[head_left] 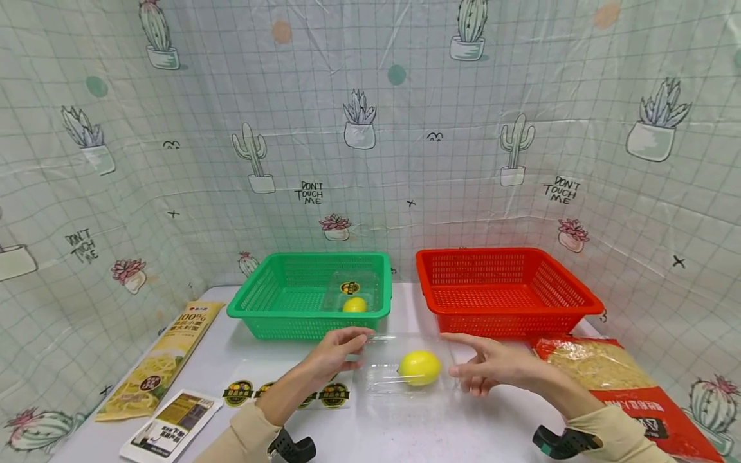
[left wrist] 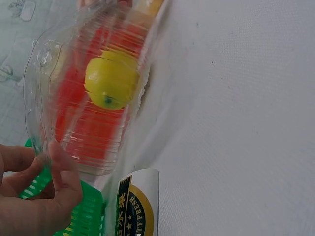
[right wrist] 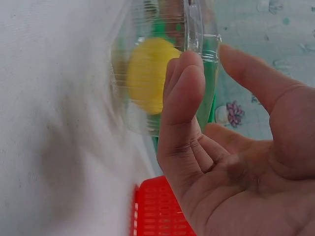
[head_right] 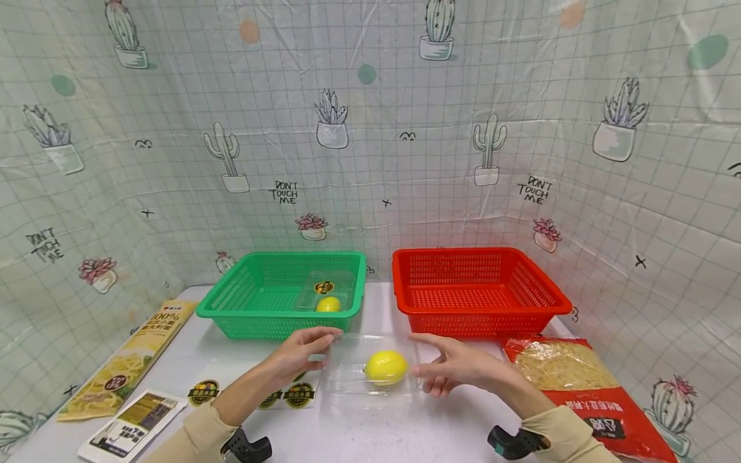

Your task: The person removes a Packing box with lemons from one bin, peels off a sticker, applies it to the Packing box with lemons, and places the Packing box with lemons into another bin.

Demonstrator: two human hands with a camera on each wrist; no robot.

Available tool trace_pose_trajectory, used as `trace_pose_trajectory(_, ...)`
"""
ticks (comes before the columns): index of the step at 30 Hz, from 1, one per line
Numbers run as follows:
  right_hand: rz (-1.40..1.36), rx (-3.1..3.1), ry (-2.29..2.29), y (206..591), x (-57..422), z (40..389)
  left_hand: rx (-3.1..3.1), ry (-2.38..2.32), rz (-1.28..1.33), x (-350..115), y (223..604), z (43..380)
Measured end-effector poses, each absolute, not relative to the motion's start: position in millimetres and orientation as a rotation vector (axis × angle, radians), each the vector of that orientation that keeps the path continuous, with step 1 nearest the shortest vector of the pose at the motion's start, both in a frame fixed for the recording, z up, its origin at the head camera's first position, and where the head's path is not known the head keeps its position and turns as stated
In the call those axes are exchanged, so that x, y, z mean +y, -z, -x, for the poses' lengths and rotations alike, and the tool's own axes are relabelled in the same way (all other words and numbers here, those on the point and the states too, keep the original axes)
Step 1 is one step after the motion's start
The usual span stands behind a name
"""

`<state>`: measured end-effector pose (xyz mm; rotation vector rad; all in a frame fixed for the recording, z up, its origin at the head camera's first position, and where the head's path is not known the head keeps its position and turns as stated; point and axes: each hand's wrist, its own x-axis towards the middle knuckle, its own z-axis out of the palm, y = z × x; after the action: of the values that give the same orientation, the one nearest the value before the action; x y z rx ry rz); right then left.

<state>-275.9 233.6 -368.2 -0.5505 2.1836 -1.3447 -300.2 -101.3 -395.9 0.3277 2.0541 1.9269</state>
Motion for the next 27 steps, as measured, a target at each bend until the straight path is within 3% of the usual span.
trace_pose_trajectory(27, 0.685, 2.529, 1.117, 370.8, 222.1, 269.5, 2.155, -1.843, -0.397, -102.9, 404.2, 302.6)
